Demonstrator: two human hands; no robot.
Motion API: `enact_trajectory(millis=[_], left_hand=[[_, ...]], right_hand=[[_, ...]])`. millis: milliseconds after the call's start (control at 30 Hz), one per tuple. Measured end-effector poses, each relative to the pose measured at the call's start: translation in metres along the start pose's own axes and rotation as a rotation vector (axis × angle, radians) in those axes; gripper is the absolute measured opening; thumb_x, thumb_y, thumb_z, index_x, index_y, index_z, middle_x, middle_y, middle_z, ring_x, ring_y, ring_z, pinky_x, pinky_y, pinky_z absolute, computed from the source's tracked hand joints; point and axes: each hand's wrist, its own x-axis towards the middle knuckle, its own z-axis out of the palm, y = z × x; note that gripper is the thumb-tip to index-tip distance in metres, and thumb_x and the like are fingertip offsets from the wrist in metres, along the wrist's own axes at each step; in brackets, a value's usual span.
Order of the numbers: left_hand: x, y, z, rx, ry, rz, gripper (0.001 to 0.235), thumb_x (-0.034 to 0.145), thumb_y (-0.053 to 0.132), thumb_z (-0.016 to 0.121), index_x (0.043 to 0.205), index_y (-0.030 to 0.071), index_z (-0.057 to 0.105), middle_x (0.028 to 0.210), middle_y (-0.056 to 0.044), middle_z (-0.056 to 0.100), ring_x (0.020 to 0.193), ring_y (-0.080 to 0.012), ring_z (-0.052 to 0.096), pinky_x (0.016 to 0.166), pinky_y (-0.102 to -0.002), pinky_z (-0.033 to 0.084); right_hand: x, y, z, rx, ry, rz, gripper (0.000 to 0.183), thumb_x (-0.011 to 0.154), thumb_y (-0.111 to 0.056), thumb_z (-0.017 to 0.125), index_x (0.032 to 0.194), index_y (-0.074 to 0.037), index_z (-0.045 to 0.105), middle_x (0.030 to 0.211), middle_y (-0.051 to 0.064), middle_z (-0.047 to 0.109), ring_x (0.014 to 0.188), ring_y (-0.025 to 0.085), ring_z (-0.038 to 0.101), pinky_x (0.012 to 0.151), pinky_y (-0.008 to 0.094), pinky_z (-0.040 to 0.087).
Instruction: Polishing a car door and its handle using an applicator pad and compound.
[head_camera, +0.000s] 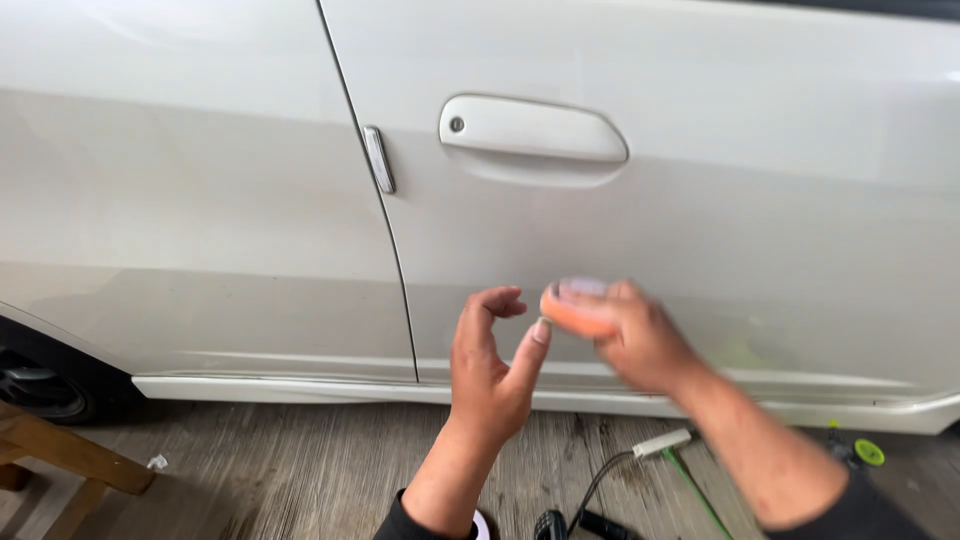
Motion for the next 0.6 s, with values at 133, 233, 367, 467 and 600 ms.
enact_trajectory(millis=[133,233,367,467,600], left_hand=[[0.025,-0.018,0.011,0.496,0.011,0.219,0.049,0.096,0.038,0.068,0.131,0.007,0.055,0.131,-0.014,0.064,0.126,-0.031,0.057,0.108,-0.046,0.043],[0.061,-0.035,0.022,0.785,0.091,0.336,0.068,0.095,0.046,0.065,0.146,0.004,0.046,0.151,-0.018,0.051,0.145,-0.0388,0.042,0.12,-0.056,0.025],[0.104,-0.049,0.044,1.059,0.042,0.265,0.096,0.099,0.064,0.05,0.159,-0.005,0.021,0.168,-0.026,0.019,0.157,-0.0417,0.011,0.122,-0.062,0.003],[0.116,-0.05,0.076,1.166,0.024,0.168,0.106,0.098,0.072,0.041,0.159,-0.008,0.011,0.168,-0.029,0.007,0.156,-0.0422,0.0,0.12,-0.064,-0.003],[0.109,-0.043,0.13,1.193,-0.069,0.051,0.113,0.093,0.078,0.036,0.157,-0.01,0.004,0.166,-0.03,0.001,0.155,-0.0422,-0.006,0.118,-0.066,-0.005]], right_hand=[[-0.066,-0.018,0.007,0.272,-0.066,0.169,0.061,0.077,0.002,0.056,0.136,-0.009,0.068,0.129,0.008,0.077,0.094,0.018,0.07,0.092,0.034,0.05],[-0.125,0.028,0.041,0.709,-0.155,0.892,0.064,0.09,0.006,0.054,0.151,-0.008,0.065,0.102,0.045,0.057,0.071,0.033,0.047,0.068,0.05,0.038],[-0.135,0.023,0.036,0.957,-0.04,0.818,0.061,0.08,0.003,0.056,0.14,0.004,0.061,0.128,0.02,0.072,0.109,0.024,0.066,0.094,0.039,0.05],[-0.131,0.019,0.018,1.044,-0.003,0.767,0.057,0.079,-0.001,0.057,0.135,0.007,0.06,0.136,0.013,0.071,0.127,0.02,0.067,0.109,0.034,0.047],[-0.143,0.03,0.007,0.984,0.034,0.788,0.056,0.078,-0.002,0.059,0.134,0.006,0.062,0.134,0.014,0.073,0.126,0.021,0.068,0.109,0.033,0.047]])
